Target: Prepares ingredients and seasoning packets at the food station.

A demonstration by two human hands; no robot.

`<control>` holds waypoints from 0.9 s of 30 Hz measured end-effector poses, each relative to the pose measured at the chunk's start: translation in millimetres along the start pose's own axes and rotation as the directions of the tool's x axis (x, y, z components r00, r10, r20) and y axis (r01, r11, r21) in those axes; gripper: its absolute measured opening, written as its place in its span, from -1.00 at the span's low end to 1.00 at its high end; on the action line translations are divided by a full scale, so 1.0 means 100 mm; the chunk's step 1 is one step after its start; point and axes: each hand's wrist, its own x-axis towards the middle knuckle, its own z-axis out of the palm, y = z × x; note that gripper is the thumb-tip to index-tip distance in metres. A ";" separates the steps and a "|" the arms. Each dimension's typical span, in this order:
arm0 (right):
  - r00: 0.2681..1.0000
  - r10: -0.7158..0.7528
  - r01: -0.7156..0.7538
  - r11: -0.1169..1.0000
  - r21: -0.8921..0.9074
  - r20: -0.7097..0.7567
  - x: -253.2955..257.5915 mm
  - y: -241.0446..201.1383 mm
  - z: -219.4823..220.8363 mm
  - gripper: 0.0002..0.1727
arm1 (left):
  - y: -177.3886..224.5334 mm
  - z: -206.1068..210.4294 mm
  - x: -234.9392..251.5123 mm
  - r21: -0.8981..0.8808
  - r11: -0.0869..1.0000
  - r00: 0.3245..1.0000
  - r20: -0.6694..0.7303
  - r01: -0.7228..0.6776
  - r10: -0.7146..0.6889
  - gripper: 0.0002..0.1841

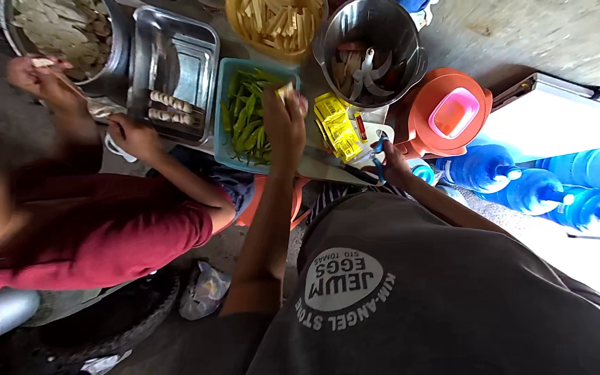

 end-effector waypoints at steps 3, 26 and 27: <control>0.993 -0.110 0.112 0.991 -0.074 0.033 0.25 -0.13 0.28 -0.20 | -0.19 0.08 -0.39 0.093 0.987 0.980 0.132 0.134 -0.146 -0.57; 0.907 0.042 0.320 0.578 0.751 -0.419 0.08 -0.91 -0.35 -0.78 | -0.19 0.42 -0.18 -0.461 0.880 0.993 0.058 0.116 -0.100 -0.27; 0.900 0.089 0.322 0.522 0.790 -0.426 0.04 -0.96 -0.38 -0.78 | -0.01 0.35 -0.31 -0.606 0.732 0.951 0.214 0.310 -0.225 -0.27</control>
